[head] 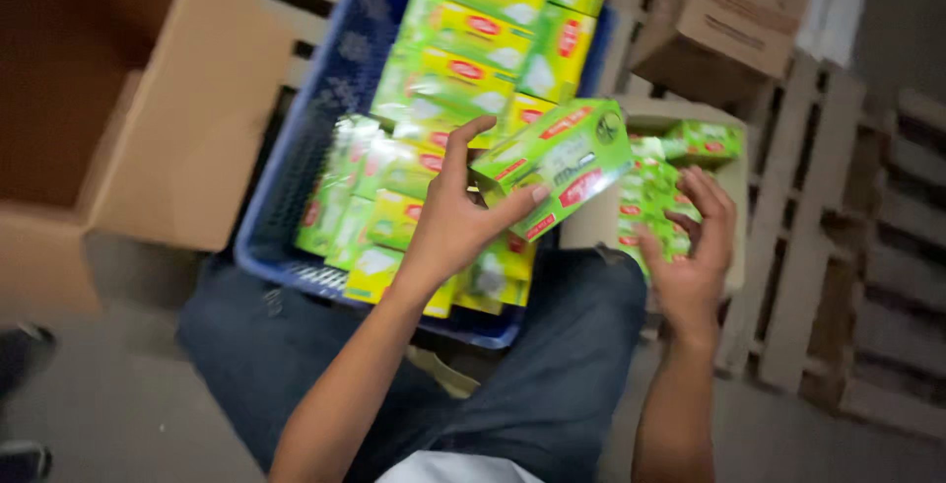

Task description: The person transfers small green and yellow boxes from a blue plastic crate into a larger cardboard box. They arrange the boxes in neat rows and layers, filling the cardboard box and closing its flaps at the end.

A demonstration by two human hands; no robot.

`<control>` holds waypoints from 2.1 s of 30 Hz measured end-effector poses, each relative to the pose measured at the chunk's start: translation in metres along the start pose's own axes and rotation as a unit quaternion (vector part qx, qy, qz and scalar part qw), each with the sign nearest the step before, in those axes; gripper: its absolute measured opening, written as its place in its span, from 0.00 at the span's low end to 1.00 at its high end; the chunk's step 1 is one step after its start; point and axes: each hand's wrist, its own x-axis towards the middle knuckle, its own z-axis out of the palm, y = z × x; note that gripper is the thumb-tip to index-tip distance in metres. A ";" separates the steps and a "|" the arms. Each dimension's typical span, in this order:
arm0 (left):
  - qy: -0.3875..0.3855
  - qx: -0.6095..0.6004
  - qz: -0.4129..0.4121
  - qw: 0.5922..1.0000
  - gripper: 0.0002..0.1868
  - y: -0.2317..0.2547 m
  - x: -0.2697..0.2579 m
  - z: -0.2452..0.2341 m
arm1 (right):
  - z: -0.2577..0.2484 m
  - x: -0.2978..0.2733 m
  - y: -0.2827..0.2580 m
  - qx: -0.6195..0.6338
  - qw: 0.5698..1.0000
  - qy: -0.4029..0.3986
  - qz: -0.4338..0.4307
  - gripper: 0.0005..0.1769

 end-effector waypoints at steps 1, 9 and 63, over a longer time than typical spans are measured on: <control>-0.018 0.003 -0.001 1.000 0.54 0.002 0.004 0.017 | -0.005 0.000 -0.007 -0.007 1.000 0.014 0.010 0.45; -0.113 0.179 -0.085 0.974 0.54 -0.012 0.035 0.153 | -0.036 -0.020 0.010 -0.147 0.988 -0.035 0.024 0.56; -0.455 0.597 -0.176 0.637 0.64 -0.244 0.168 0.327 | -0.055 0.042 0.476 -0.475 0.846 -0.179 0.161 0.50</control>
